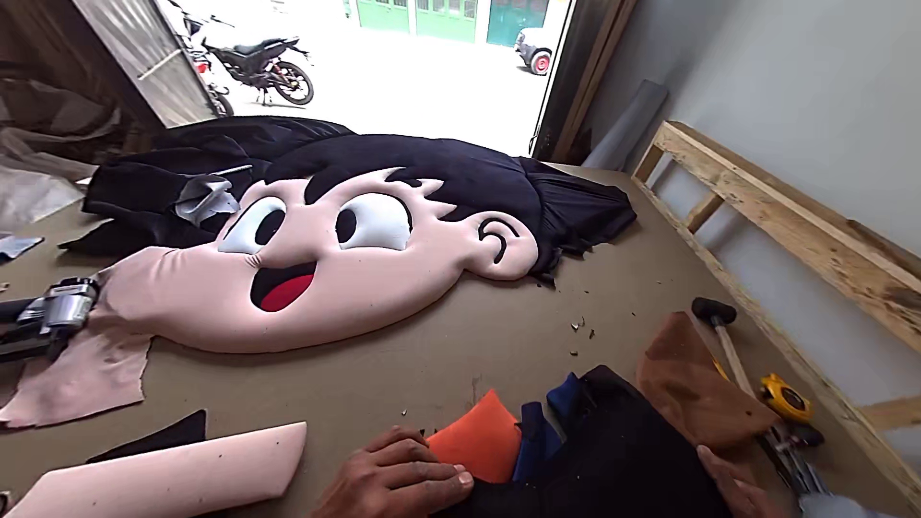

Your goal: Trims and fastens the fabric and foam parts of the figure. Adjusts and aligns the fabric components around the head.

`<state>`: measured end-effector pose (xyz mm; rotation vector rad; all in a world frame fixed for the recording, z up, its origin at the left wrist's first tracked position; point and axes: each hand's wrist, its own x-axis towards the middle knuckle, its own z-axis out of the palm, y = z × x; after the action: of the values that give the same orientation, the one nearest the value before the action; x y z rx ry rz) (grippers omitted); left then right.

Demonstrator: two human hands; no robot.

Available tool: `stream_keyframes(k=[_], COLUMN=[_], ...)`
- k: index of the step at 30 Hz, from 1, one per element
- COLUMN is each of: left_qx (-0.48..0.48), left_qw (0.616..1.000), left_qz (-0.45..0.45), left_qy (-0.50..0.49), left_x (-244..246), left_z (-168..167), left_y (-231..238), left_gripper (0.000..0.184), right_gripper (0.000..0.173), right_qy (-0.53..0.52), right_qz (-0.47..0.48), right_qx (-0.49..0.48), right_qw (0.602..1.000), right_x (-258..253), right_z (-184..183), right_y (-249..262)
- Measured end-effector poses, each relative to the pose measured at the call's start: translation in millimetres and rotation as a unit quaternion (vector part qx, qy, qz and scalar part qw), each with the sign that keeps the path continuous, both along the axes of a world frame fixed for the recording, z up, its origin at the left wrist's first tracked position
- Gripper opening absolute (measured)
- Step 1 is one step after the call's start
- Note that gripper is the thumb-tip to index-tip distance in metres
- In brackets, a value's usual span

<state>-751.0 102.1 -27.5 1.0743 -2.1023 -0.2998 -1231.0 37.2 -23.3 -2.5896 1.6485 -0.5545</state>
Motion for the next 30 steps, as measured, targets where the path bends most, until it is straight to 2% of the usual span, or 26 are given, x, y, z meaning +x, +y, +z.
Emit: stream_keyframes(k=[5, 13, 16, 21, 26, 30], left_qx=[0.017, 0.043, 0.039, 0.058, 0.088, 0.079], left_qw=[0.994, 0.98, 0.977, 0.985, 0.976, 0.956], left_qz=[0.103, 0.186, 0.193, 0.139, 0.157, 0.212], left_qy=[-0.018, -0.054, -0.076, -0.083, -0.122, -0.188], left_x=[-14, -28, -25, -15, -28, -29], left_z=[-10, -39, -55, -85, -96, -110], left_y=[-25, -73, -106, -170, -247, -310], left_gripper=[0.036, 0.041, 0.042, 0.044, 0.041, 0.044], right_gripper=[0.127, 0.126, 0.128, 0.126, 0.131, 0.133], right_qy=[0.013, 0.032, 0.033, 0.046, 0.054, 0.07], right_qz=[0.063, 0.08, 0.068, 0.05, 0.038, 0.025], right_qx=[0.032, 0.052, 0.059, 0.044, 0.035, 0.034], right_qw=[0.997, 0.995, 0.995, 0.997, 0.997, 0.997], right_x=[2, -2, -1, -9, -39, -64], right_z=[-18, -35, -46, -64, -56, -47], right_y=[-94, -158, -176, -205, -245, -273])
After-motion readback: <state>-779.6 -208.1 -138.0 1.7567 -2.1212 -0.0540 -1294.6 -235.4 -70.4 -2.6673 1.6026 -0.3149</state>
